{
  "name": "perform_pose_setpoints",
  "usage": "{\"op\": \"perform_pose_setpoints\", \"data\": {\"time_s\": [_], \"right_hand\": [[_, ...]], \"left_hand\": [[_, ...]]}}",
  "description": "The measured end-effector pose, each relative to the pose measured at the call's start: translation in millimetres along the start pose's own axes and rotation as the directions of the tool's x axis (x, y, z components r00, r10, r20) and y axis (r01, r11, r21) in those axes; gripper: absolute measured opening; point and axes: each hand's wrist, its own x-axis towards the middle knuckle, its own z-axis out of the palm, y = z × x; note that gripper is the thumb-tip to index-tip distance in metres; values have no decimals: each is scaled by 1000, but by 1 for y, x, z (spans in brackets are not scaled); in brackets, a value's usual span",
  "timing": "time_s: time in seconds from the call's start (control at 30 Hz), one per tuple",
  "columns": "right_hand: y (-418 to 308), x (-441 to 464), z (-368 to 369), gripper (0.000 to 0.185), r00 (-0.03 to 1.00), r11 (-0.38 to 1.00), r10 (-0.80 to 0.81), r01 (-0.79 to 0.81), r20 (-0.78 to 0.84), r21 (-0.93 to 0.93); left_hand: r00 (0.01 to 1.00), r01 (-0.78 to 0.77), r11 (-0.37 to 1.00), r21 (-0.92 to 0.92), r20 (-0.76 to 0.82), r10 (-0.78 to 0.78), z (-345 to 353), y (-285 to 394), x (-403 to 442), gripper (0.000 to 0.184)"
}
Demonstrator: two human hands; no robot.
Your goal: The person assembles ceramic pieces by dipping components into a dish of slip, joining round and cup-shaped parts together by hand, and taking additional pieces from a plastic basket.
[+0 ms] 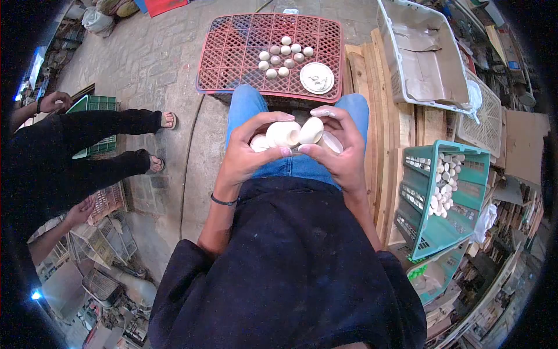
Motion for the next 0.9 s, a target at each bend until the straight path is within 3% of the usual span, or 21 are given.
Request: {"op": "perform_pose_setpoints", "data": {"time_s": [0.1,0.17,0.27,0.33,0.47,0.57,0.63,0.83,0.9], "right_hand": [[-3,-1,-1,46,998,998,59,-59,-6,33],[-5,-1,-1,44,995,995,97,-96,-8,38],[-5,1,-2,43,990,988,140,-141,16,57],[1,4,-4,43,998,995,-3,10,68,-96],[4,7,-4,44,982,970,-137,159,131,-181],[8,6,-1,46,984,987,-128,139,128,-83],[7,3,1,47,991,999,-16,10,131,46],[2,0,-1,45,985,985,142,-151,98,85],[2,0,0,43,989,992,107,-113,100,48]], "left_hand": [[1000,-18,999,36,-25,18,1,2,0,42],[995,97,993,-67,-17,-99,-1,2,-1,37],[994,107,984,-140,-6,-109,-1,-3,-1,32],[993,109,982,-152,-25,-115,1,-6,-1,29],[985,164,966,-199,-12,-169,2,-5,-2,27],[981,189,958,-216,-10,-196,3,-7,-2,31],[982,186,957,-224,5,-190,4,-5,-1,30],[981,191,956,-221,62,-182,9,-5,-2,28],[978,203,962,-184,80,-191,10,-6,-2,28]]}}
